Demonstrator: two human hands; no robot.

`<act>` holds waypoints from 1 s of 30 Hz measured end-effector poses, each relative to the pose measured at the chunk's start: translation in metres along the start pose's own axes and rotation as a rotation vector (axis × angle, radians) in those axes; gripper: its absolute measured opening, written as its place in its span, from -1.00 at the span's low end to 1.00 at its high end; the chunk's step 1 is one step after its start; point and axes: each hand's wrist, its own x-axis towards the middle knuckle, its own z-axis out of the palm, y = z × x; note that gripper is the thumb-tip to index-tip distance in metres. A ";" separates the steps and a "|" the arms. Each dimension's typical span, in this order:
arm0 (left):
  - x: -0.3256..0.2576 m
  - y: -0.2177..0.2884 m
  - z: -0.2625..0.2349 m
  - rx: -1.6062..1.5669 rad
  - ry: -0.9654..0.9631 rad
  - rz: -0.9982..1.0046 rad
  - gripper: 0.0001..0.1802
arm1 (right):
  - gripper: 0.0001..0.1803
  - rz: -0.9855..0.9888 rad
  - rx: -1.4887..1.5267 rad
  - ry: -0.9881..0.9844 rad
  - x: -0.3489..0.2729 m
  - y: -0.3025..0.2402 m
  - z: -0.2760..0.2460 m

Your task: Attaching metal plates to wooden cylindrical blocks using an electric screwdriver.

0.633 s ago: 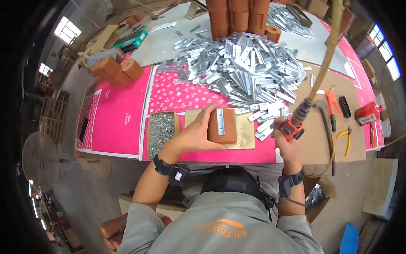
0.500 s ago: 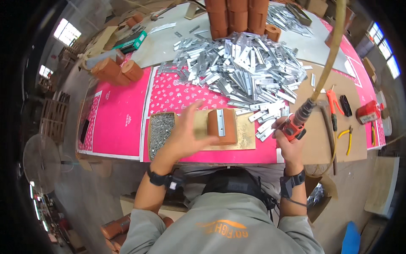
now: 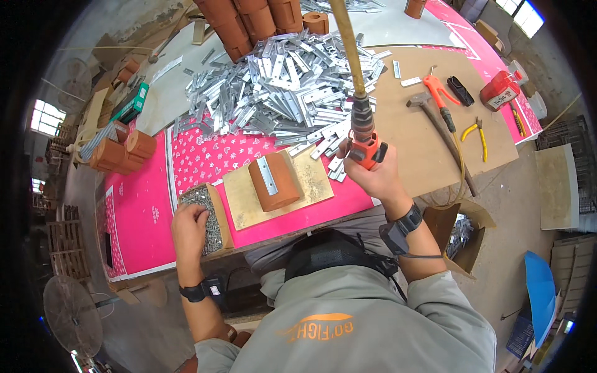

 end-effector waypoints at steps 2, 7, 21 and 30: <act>0.001 -0.003 0.002 -0.074 -0.011 -0.041 -0.89 | -0.74 0.002 -0.010 0.013 0.000 -0.001 0.000; -0.003 -0.011 0.008 -0.191 0.033 -0.061 -0.89 | -0.73 0.005 -0.003 0.043 0.001 -0.001 0.004; -0.012 -0.004 0.006 -0.099 0.139 -0.122 -0.85 | -0.77 0.053 -0.022 0.003 -0.001 -0.008 0.004; -0.020 -0.009 0.014 -0.256 0.280 -0.074 -0.84 | -0.80 0.065 0.045 0.042 0.003 -0.027 0.011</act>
